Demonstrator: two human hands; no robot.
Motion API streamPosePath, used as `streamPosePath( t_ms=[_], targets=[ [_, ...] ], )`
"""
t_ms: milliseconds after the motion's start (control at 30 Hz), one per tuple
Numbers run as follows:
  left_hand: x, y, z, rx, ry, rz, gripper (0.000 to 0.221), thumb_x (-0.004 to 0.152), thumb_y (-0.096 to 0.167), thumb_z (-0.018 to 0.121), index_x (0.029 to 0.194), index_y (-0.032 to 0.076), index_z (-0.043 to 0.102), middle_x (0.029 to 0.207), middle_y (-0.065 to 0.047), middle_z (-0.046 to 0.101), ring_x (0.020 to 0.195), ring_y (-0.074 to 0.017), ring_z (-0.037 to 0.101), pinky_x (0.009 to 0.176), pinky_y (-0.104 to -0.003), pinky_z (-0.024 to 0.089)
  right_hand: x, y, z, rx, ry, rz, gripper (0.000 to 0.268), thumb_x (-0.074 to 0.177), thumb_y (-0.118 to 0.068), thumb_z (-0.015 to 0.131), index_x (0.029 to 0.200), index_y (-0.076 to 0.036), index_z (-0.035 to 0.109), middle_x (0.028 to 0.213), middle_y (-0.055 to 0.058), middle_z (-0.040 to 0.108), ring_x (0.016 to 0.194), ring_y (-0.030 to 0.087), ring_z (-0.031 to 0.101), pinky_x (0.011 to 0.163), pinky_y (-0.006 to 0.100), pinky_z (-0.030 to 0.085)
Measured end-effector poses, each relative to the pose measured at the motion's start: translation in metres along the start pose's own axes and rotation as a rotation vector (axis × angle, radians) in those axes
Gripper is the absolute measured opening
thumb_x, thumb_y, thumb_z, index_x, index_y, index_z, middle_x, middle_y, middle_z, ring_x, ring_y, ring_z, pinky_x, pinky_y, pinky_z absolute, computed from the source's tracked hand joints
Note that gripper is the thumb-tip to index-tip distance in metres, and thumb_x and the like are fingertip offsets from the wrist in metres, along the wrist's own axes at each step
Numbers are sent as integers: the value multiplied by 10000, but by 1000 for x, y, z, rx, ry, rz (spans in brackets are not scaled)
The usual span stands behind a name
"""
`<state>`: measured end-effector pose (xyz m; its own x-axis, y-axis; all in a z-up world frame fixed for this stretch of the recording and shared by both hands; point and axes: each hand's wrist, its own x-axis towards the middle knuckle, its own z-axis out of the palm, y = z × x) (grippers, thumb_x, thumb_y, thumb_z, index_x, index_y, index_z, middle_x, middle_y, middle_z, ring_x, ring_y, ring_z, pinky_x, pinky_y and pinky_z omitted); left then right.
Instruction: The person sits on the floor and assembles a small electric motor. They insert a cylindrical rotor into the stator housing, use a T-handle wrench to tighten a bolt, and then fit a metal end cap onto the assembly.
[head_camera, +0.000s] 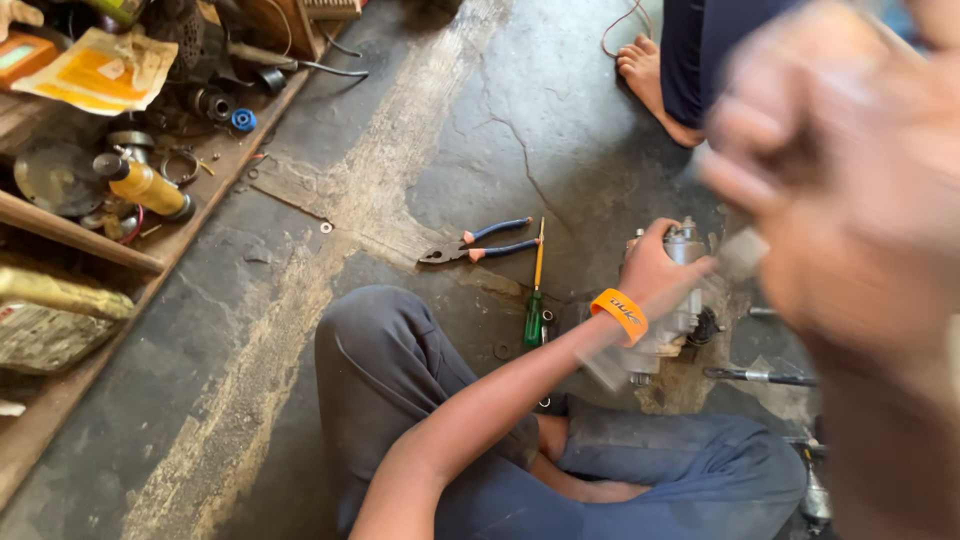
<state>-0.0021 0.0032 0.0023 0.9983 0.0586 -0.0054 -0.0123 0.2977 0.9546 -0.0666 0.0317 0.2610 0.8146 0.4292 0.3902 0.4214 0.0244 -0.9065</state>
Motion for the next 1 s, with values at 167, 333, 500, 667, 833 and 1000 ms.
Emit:
streamPosePath(
  t_ms=[167, 333, 500, 667, 833, 1000],
  targets=[
    [2, -3, 5, 11, 9, -28, 609, 704, 301, 773, 1192, -19, 599, 807, -132, 722, 625, -210, 726, 606, -376, 610, 64, 80, 86, -786, -119, -414, 65, 1113, -94, 562, 1128, -40, 593, 945, 47, 767, 763, 167, 715, 680, 339, 532],
    [0, -2, 0, 40, 1, -6, 596, 711, 340, 779, 1175, 7, 610, 792, -135, 734, 611, -199, 725, 678, -358, 602, 90, 216, 161, -535, -31, 67, 105, 1016, -104, 530, 1052, -50, 612, 862, 91, 758, 629, 150, 735, 516, 291, 551],
    [-4, -4, 1, -40, -31, -37, 607, 723, 344, 764, 1193, 7, 578, 803, -145, 726, 626, -208, 722, 658, -369, 592, 75, 329, 212, 37, 11, 671, 128, 995, -64, 574, 986, 48, 635, 898, 133, 749, 784, 205, 760, 644, 324, 633],
    [1, -9, 1, 185, 109, 168, 593, 734, 334, 837, 1173, -5, 627, 851, -154, 728, 739, -240, 703, 728, -373, 576, 44, 419, 238, -12, -105, 935, 164, 912, -87, 688, 955, 70, 704, 842, 155, 773, 699, 202, 762, 607, 326, 631],
    [-3, -4, 0, -22, -25, -8, 642, 754, 335, 754, 1250, -26, 566, 807, -133, 733, 664, -197, 740, 699, -338, 597, 28, 446, 251, -554, -378, 922, 297, 813, -221, 840, 899, 45, 742, 814, 184, 755, 615, 195, 690, 585, 333, 563],
    [-7, 1, -2, -40, -36, -38, 654, 757, 321, 752, 1271, -35, 561, 787, -129, 721, 638, -207, 734, 655, -355, 597, 17, 411, 253, -23, -238, 1149, 374, 935, -194, 723, 1000, 168, 657, 856, 217, 745, 663, 285, 735, 534, 371, 594]
  ],
)
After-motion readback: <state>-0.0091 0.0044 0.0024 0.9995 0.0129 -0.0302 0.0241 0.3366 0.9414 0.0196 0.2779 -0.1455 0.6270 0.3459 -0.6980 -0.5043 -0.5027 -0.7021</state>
